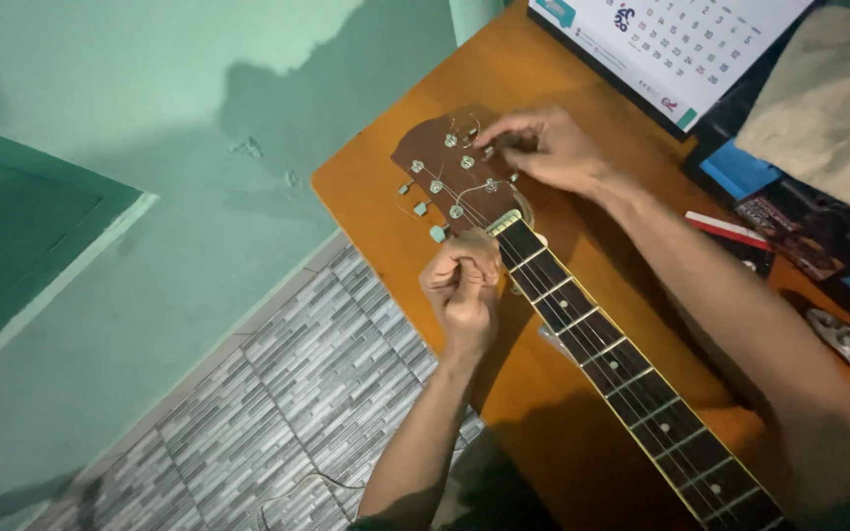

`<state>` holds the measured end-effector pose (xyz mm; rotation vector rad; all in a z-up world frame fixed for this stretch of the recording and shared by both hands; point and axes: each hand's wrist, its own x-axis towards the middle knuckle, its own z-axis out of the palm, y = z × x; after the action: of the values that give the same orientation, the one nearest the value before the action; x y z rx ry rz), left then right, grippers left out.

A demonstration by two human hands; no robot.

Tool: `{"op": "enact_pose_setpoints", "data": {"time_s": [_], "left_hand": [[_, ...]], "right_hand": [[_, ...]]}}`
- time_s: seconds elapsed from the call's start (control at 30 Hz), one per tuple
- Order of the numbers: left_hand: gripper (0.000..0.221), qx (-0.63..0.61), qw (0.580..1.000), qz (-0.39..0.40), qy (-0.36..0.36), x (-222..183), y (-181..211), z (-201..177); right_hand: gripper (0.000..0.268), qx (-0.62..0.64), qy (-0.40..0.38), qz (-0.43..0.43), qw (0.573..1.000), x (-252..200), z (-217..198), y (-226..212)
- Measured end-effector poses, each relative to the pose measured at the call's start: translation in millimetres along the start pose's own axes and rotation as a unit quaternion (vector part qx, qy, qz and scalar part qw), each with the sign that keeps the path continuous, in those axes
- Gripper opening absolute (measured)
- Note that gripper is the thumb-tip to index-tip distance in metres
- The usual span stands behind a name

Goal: Restringing and tuning an acoustic guitar at a workbench using a tuner app on a tablet.

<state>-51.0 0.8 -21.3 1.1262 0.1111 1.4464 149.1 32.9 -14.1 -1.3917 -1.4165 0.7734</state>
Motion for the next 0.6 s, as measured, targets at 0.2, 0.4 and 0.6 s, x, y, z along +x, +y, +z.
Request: {"op": "enact_pose_setpoints", "data": {"time_s": [0.2,0.4,0.6], "left_hand": [[0.022,0.064,0.997,-0.018,-0.038,1,13,1],[0.041,0.035,0.999,0.014,0.003,5,11,11],[0.043,0.037,0.999,0.019,-0.003,1,3,5]], "right_hand": [[0.041,-0.052,-0.216,0.148,0.964,4,-33,-64],[0.052,-0.121,-0.282,0.268,0.913,-7,-45,-143],[0.041,-0.006,-0.241,0.271,0.932,-6,-44,-98]]}}
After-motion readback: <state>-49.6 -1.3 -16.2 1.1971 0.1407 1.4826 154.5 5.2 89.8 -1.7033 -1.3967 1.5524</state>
